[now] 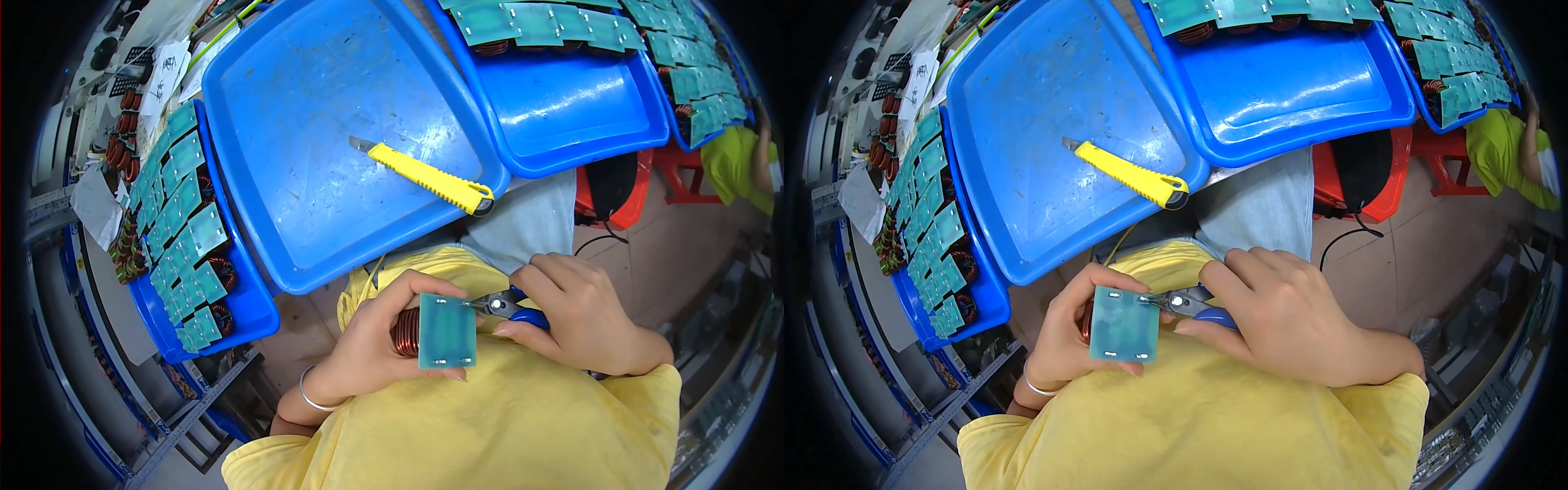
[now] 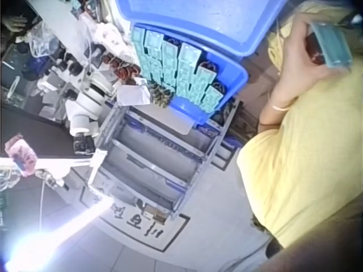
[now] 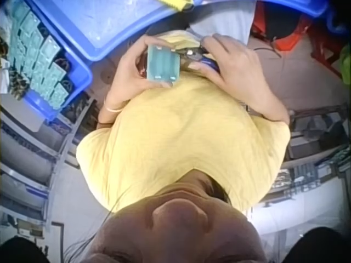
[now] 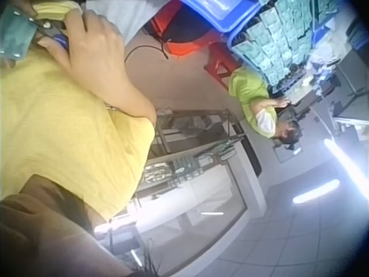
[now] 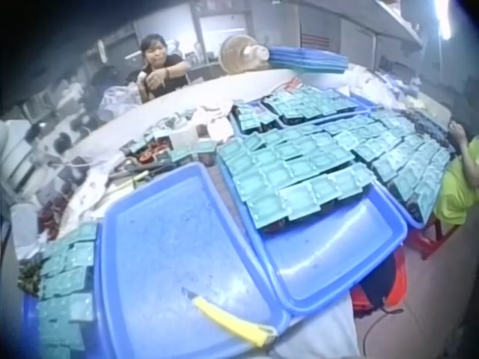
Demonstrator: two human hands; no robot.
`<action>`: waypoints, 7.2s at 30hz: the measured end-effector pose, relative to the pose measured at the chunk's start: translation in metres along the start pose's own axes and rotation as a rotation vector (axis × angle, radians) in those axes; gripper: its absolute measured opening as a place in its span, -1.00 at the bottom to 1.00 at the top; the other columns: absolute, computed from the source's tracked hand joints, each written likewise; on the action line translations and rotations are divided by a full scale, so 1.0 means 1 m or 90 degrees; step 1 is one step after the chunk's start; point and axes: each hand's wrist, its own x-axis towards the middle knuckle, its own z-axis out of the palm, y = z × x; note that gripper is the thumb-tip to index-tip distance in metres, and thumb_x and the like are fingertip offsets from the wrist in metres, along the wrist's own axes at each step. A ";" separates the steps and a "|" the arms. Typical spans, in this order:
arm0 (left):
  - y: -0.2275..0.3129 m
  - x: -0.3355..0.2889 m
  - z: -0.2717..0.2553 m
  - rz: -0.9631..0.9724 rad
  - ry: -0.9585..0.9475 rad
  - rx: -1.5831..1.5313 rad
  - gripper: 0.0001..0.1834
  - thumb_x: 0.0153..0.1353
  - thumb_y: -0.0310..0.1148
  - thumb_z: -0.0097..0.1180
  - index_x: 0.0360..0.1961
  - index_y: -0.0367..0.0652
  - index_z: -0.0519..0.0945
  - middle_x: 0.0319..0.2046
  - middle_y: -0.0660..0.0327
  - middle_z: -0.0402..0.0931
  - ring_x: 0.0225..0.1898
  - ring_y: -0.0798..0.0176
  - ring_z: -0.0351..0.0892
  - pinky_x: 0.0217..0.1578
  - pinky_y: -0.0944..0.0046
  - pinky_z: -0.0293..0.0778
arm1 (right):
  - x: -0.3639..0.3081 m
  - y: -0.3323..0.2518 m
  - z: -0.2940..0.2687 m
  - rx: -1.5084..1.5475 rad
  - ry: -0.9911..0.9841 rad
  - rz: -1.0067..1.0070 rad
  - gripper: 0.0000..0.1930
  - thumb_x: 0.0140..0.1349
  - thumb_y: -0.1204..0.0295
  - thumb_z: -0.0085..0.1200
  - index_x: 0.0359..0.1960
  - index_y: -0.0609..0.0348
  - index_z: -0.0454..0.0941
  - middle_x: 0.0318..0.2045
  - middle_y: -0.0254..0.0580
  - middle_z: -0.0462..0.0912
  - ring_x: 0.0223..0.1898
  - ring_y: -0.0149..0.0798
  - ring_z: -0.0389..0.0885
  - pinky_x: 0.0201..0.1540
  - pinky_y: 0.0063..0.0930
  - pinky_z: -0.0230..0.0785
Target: Trim excess wires from electronic components using wire cutters.
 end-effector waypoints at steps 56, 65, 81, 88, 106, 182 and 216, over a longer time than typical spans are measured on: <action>-0.050 0.041 -0.028 -0.256 0.025 -0.120 -0.69 0.20 -0.28 0.03 -0.18 -0.33 0.39 -0.35 0.04 0.56 -0.59 0.38 0.46 -0.60 0.45 0.37 | 0.036 0.060 0.061 0.403 -0.466 0.344 -0.54 0.29 0.08 -0.22 -0.52 0.27 0.43 -0.68 -0.25 0.43 -0.64 -0.37 0.38 -0.54 -0.46 0.26; -0.031 0.019 -0.018 -0.110 -0.002 -0.245 -0.28 -0.19 -0.22 0.41 -0.03 -0.35 0.35 -0.24 0.01 0.51 -0.25 0.23 0.56 -0.29 0.38 0.47 | 0.022 0.037 0.019 0.350 -0.189 0.193 -0.67 0.08 0.20 0.09 -0.36 0.24 0.38 -0.58 -0.19 0.46 -0.53 -0.26 0.46 -0.43 -0.47 0.29; 0.005 -0.001 -0.005 0.070 0.032 0.153 -0.34 -0.20 -0.39 0.41 -0.01 -0.23 0.40 -0.15 0.22 0.46 -0.16 0.43 0.45 -0.15 0.40 0.39 | 0.015 -0.001 0.005 0.017 0.000 -0.019 -0.58 -0.08 0.14 0.19 -0.39 0.24 0.38 -0.50 -0.09 0.36 -0.49 -0.03 0.40 -0.46 -0.28 0.25; 0.005 -0.002 -0.002 0.114 0.044 0.192 -0.35 -0.19 -0.36 0.40 -0.02 -0.22 0.41 -0.18 0.16 0.49 -0.18 0.31 0.50 -0.17 0.37 0.39 | 0.014 -0.005 0.005 -0.019 0.020 -0.019 -0.56 -0.12 0.12 0.22 -0.41 0.23 0.38 -0.50 -0.10 0.36 -0.51 -0.06 0.39 -0.47 -0.30 0.25; -0.002 0.005 0.002 -0.072 0.057 -0.268 -0.32 -0.09 -0.08 0.30 -0.07 -0.32 0.33 -0.28 -0.06 0.51 -0.39 0.17 0.58 -0.40 0.33 0.51 | 0.019 0.021 -0.005 0.285 -0.122 0.138 -0.69 0.06 0.25 0.09 -0.34 0.24 0.36 -0.49 0.02 0.46 -0.42 0.06 0.45 -0.41 -0.27 0.30; 0.033 0.017 -0.025 0.345 0.181 -0.058 -0.33 -0.10 -0.33 0.32 0.01 -0.30 0.27 -0.07 0.11 0.26 0.03 0.18 0.31 0.03 0.20 0.30 | 0.053 -0.005 0.020 1.001 0.034 0.137 -0.53 0.02 0.52 0.16 0.00 0.29 0.30 -0.16 -0.29 0.46 -0.12 -0.46 0.42 -0.05 -0.53 0.27; 0.018 -0.004 -0.044 0.288 0.371 -0.231 -0.55 0.28 -0.10 -0.16 0.05 -0.15 0.17 -0.30 -0.04 0.47 -0.51 0.23 0.48 -0.56 0.44 0.36 | 0.133 -0.016 0.012 -0.195 0.146 0.001 -0.71 -0.08 0.51 0.18 -0.28 0.26 0.42 -0.42 -0.09 0.47 -0.34 -0.02 0.48 -0.25 -0.29 0.34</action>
